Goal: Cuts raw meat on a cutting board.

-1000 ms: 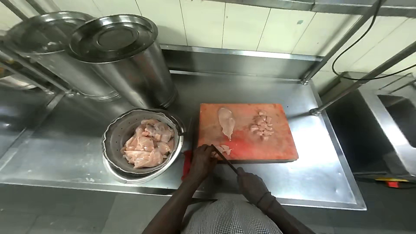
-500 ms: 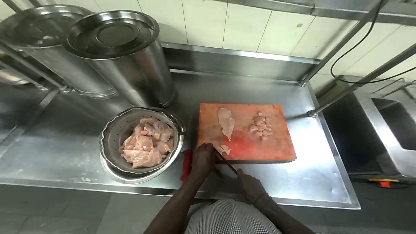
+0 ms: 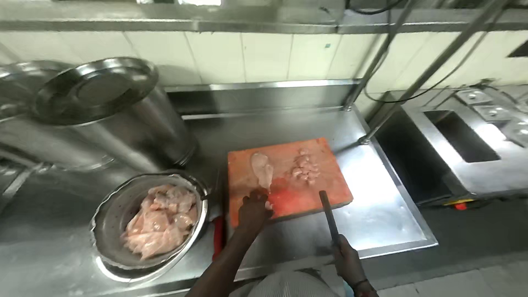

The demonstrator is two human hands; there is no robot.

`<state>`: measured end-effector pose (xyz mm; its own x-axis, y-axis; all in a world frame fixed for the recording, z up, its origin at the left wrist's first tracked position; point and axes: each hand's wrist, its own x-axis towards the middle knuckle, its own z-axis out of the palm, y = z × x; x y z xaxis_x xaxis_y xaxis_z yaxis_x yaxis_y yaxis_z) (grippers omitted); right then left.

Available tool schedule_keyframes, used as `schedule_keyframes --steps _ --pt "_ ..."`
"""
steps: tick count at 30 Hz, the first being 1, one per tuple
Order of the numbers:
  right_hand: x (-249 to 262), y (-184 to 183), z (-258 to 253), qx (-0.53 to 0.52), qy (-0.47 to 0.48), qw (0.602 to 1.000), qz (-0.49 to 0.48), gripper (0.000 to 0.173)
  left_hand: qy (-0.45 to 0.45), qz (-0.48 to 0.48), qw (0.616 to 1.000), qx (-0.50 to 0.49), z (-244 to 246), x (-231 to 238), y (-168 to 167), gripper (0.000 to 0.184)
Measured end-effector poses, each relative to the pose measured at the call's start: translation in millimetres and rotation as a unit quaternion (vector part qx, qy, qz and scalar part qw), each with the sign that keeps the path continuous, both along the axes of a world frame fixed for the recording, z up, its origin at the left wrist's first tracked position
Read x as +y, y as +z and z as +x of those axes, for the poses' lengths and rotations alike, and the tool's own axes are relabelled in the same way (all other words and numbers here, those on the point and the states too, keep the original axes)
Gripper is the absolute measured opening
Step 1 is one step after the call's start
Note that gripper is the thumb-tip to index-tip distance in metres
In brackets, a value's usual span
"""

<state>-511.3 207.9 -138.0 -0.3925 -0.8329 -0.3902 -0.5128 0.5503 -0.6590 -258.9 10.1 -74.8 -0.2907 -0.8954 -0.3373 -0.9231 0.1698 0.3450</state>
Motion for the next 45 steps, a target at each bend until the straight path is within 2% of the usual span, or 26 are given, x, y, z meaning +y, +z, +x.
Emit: schedule_keyframes --steps 1,5,7,10,13,14,15,16,18,20,22,24,27,30,32,34,36,39,42,45 --pt "3.2 -4.7 -4.7 -0.029 -0.031 0.999 -0.011 0.03 -0.015 0.021 1.0 -0.009 -6.1 -3.4 1.8 0.047" --pt "10.0 -12.5 -6.2 -0.149 -0.125 0.979 -0.066 0.025 -0.082 0.076 0.993 -0.024 -20.0 -14.7 3.7 0.028" --pt "10.8 -14.8 -5.3 -0.184 -0.156 0.966 -0.09 0.023 -0.097 0.095 0.991 0.009 -26.3 -18.9 8.2 0.026" --pt "11.5 -15.1 -5.4 -0.219 -0.18 0.953 -0.111 0.021 -0.07 0.12 0.978 0.157 -44.8 -30.6 28.2 0.023" --pt "13.0 -15.8 -5.7 -0.229 -0.179 0.95 -0.112 0.022 0.001 0.171 0.917 0.36 -69.1 -51.1 55.1 0.029" --pt "13.4 -16.2 -5.6 -0.232 -0.177 0.95 -0.112 0.021 0.019 0.182 0.899 0.397 -73.3 -60.6 62.5 0.031" --pt "13.3 -17.0 -5.8 -0.235 -0.176 0.949 -0.114 0.021 0.024 0.17 0.9 0.4 -73.4 -71.4 65.8 0.033" --pt "13.4 -17.7 -5.9 -0.236 -0.175 0.949 -0.116 0.021 0.021 0.139 0.917 0.374 -69.7 -83.6 63.8 0.034" --pt "14.3 -18.4 -5.7 -0.24 -0.177 0.947 -0.12 0.02 0.017 0.066 0.957 0.283 -54.6 -104.3 51.7 0.034" --pt "13.7 -19.7 -6.3 -0.246 -0.184 0.944 -0.121 0.019 0.043 0.021 0.981 0.189 -36.8 -120.9 36.7 0.034" --pt "13.3 -21.3 -7.0 -0.256 -0.192 0.939 -0.124 0.019 0.083 -0.001 0.989 0.126 -20.4 -132.9 23.8 0.039" --pt "13.5 -20.4 -8.3 -0.268 -0.198 0.934 -0.13 0.02 0.124 0.004 0.987 0.105 -9.6 -141.4 14.7 0.049" --pt "12.2 -18.3 -9.3 -0.293 -0.214 0.923 -0.13 0.018 0.13 0.031 0.982 0.13 -5.2 -150.8 5.9 0.056" --pt "11.3 -18.0 -9.8 -0.308 -0.218 0.917 -0.128 0.016 0.141 0.03 0.967 0.21 -11.6 -156.4 0.3 0.05" --pt "11.5 -17.6 -9.3 -0.308 -0.22 0.917 -0.124 0.016 0.17 0.033 0.959 0.225 -19.1 -156.3 -0.7 0.052" --pt "11.4 -17.4 -8.9 -0.305 -0.221 0.918 -0.126 0.015 0.185 0.038 0.956 0.223 -26.2 -151.7 1.6 0.041" --pt "11.0 -17.3 -8.9 -0.302 -0.221 0.918 -0.128 0.015 0.154 0.04 0.967 0.2 -31.3 -148.2 6.6 0.033" --pt "10.3 -17.9 -8.0 -0.296 -0.224 0.92 -0.128 0.016 0.092 0.032 0.976 0.193 -32.4 -141.4 14.9 0.03" --pt "10.0 -17.1 -6.9 -0.295 -0.227 0.92 -0.127 0.016 0.039 0.031 0.965 0.259 -24.4 -125.3 29.6 0.026" --pt "8.8 -14.5 -6.6 -0.294 -0.231 0.92 -0.123 0.016 0.004 0.041 0.935 0.353 -18.0 -99.1 70.6 0.022"
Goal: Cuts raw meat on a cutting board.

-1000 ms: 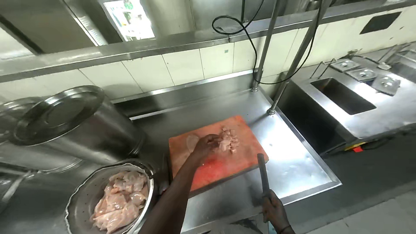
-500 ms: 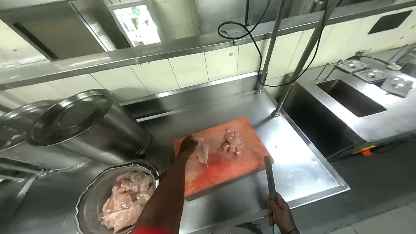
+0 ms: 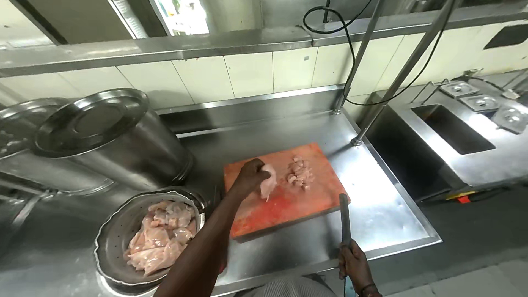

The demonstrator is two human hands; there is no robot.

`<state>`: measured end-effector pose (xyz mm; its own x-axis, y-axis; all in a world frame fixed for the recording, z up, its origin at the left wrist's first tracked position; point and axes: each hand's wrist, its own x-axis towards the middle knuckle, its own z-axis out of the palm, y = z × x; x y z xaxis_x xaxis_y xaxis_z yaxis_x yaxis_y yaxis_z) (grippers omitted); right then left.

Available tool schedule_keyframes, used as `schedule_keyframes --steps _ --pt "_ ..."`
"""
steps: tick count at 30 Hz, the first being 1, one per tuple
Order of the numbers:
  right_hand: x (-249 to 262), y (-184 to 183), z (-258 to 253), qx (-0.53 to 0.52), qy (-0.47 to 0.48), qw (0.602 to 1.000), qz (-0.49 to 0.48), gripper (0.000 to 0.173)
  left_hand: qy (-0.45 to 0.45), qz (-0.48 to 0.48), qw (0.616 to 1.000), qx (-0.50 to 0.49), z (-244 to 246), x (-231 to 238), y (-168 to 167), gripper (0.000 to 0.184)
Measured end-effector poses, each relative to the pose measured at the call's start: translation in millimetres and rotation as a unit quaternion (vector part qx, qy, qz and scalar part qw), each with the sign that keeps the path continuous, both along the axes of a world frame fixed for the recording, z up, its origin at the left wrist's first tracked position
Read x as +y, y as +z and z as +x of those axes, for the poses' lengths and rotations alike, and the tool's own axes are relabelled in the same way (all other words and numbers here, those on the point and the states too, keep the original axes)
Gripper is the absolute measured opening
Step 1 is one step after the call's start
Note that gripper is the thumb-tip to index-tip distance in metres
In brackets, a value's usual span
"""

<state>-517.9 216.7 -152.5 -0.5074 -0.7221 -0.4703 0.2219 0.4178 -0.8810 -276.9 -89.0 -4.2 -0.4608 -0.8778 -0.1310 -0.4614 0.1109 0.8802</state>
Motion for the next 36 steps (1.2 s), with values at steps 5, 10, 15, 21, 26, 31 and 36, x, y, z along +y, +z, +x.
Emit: schedule_keyframes --steps 5,10,15,21,26,31,36 --pt "-0.5 0.6 0.1 -0.004 -0.002 1.0 0.001 0.015 0.02 0.041 0.992 0.117 8.4 21.5 54.3 0.014" --pt "-3.5 5.5 4.3 0.045 0.022 0.998 0.025 0.016 0.071 0.042 0.996 0.044 29.3 0.5 -8.9 0.034" --pt "-31.1 27.9 17.9 0.175 0.151 0.972 0.045 0.026 0.159 -0.035 0.98 -0.117 52.5 12.9 -82.4 0.027" --pt "-116.8 89.7 61.2 0.365 0.396 0.829 0.149 0.036 0.191 -0.161 0.961 -0.123 42.8 22.0 -114.0 0.031" --pt "-170.0 99.9 103.5 0.447 0.454 0.747 0.189 0.035 0.211 -0.224 0.942 -0.137 41.4 21.0 -135.6 0.03" --pt "-189.3 103.6 124.6 0.458 0.469 0.724 0.215 0.036 0.22 -0.226 0.941 -0.119 41.4 20.8 -135.2 0.028" --pt "-197.1 101.4 135.7 0.46 0.481 0.705 0.245 0.034 0.203 -0.196 0.949 -0.141 41.3 21.1 -131.6 0.03"
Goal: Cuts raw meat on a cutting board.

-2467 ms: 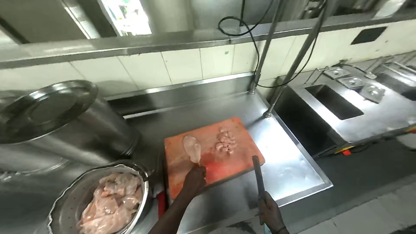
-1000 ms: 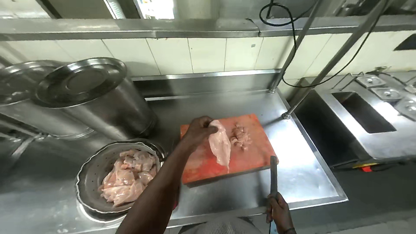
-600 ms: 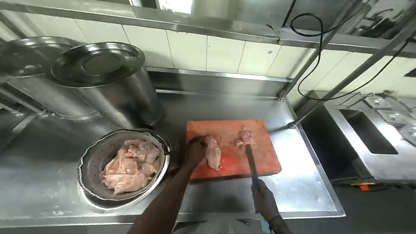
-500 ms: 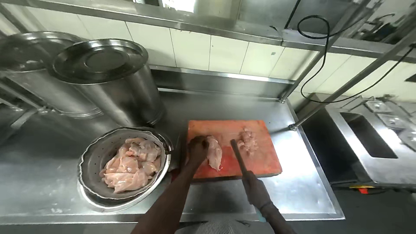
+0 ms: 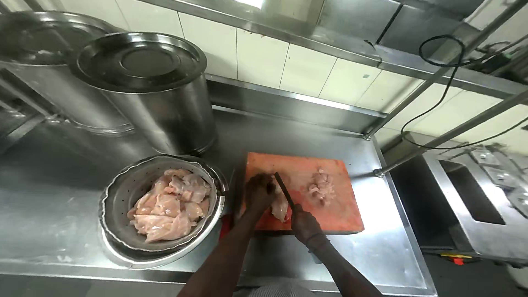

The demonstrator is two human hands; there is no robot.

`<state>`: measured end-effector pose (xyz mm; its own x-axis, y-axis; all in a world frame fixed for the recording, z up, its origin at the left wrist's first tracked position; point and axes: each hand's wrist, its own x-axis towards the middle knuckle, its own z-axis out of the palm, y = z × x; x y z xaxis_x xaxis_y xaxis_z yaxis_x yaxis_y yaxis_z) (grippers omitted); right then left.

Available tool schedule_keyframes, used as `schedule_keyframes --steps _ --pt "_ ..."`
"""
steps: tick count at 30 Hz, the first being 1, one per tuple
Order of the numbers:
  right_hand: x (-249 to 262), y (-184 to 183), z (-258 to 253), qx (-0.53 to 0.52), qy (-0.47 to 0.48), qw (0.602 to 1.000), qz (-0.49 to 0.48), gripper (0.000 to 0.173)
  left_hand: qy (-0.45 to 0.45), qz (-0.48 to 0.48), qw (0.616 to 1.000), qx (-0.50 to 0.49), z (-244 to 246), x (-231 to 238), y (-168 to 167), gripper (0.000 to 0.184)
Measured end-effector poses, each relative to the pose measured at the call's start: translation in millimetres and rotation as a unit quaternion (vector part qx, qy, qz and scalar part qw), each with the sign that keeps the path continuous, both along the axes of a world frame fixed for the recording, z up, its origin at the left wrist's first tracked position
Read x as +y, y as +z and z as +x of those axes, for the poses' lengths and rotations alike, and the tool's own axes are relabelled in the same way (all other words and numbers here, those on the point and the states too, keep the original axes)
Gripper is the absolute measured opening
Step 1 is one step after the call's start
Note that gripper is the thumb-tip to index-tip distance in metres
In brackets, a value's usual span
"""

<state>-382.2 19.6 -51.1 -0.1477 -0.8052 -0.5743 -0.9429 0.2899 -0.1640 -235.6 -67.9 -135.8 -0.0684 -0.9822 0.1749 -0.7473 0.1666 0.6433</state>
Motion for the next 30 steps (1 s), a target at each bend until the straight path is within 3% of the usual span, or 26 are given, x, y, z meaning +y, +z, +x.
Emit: schedule_keyframes --steps 5,10,14,16,20,25,30 --pt "-31.8 -2.0 21.1 0.018 -0.006 1.0 0.013 0.042 -0.015 0.016 1.0 -0.002 0.0 -0.3 1.5 0.03" --pt "-43.8 -4.3 29.4 0.017 -0.007 1.0 -0.004 0.038 -0.008 0.013 1.0 -0.008 -0.7 0.0 -0.2 0.032" --pt "-6.1 -16.6 10.5 0.02 0.031 0.999 -0.006 0.046 0.006 0.017 1.0 -0.008 -2.5 -0.1 1.9 0.031" --pt "24.9 -15.3 1.9 0.031 0.03 0.999 0.016 0.042 0.011 0.005 1.0 -0.009 -2.7 -1.6 -0.9 0.028" --pt "83.0 36.7 1.1 0.028 -0.02 0.993 0.116 0.047 -0.003 0.009 1.0 0.026 1.5 -2.1 -2.4 0.029" --pt "119.1 43.5 -21.9 0.032 -0.022 0.988 0.147 0.043 -0.041 -0.02 0.993 0.113 20.4 1.9 -0.8 0.02" --pt "97.6 30.1 -28.6 0.0 -0.017 1.0 0.014 0.044 -0.01 -0.045 0.993 0.106 17.2 8.6 3.2 0.014"
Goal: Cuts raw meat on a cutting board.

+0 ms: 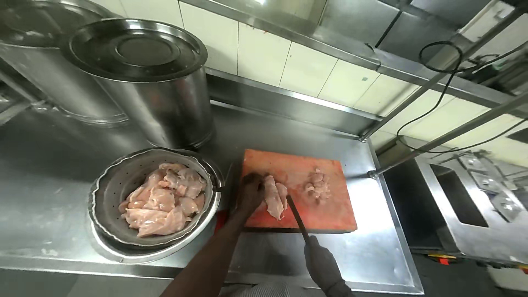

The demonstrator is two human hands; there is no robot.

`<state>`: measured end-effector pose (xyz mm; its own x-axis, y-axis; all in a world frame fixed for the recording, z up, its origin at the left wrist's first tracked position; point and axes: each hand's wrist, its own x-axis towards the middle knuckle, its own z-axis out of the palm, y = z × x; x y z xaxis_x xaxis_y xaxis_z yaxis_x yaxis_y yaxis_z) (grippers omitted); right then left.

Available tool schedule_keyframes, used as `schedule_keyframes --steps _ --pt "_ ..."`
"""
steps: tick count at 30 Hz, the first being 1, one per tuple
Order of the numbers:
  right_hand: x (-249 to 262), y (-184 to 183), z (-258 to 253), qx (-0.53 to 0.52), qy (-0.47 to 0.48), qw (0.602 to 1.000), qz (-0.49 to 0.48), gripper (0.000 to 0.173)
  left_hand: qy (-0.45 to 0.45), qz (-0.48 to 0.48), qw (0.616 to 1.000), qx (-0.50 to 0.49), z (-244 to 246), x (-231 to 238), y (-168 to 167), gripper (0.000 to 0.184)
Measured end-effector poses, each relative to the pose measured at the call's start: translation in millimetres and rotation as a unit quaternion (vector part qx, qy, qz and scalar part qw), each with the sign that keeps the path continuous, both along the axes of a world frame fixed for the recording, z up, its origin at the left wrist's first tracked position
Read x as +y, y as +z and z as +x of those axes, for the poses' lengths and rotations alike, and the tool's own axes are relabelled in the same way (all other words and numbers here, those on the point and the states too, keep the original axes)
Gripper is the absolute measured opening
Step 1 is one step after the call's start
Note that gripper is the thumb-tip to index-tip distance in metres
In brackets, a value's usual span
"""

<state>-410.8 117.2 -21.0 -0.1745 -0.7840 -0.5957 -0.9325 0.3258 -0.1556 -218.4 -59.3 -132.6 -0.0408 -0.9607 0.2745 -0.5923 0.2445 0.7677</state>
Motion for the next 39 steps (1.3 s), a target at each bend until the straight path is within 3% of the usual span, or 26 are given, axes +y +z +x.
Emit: schedule_keyframes --steps 2,6,12,22,26,30,33,35,37,39 --pt "-21.0 -17.7 5.1 0.007 0.024 0.999 -0.04 0.039 -0.002 0.004 1.0 -0.009 0.2 0.1 -2.2 0.016" --pt "-62.9 -21.5 31.2 0.026 0.046 0.998 -0.016 0.034 -0.013 0.017 1.0 -0.009 -0.7 -0.7 -2.7 0.017" --pt "-81.6 -30.1 45.0 0.032 0.033 0.999 -0.006 0.032 -0.034 0.05 0.997 -0.046 -1.2 -2.6 1.4 0.025" --pt "-127.7 -31.7 76.3 0.015 0.034 0.999 -0.02 0.047 -0.035 0.049 0.996 -0.069 -3.8 -6.4 -4.6 0.021" --pt "-110.7 -37.9 67.5 0.021 0.042 0.999 -0.004 0.046 -0.021 0.031 0.998 -0.054 -5.5 -5.3 -6.5 0.02" --pt "-61.2 -44.7 48.1 0.026 0.063 0.998 0.012 0.041 -0.013 0.051 0.997 -0.056 -6.0 -6.7 -4.8 0.022" --pt "-29.3 19.4 55.7 0.014 0.029 0.994 0.108 0.048 -0.013 0.054 0.997 -0.06 -6.6 -6.8 -0.3 0.023" --pt "-10.0 39.4 50.1 0.017 0.014 0.99 0.142 0.047 -0.021 0.073 0.993 -0.089 -5.4 -6.4 3.4 0.028" --pt "10.9 23.9 27.7 0.017 0.018 0.988 0.15 0.046 -0.028 0.079 0.99 -0.113 -5.1 -5.9 6.6 0.029" --pt "34.0 -12.1 -6.3 0.001 0.04 0.995 0.091 0.04 -0.046 0.11 0.986 -0.121 -4.0 -5.5 17.5 0.028"
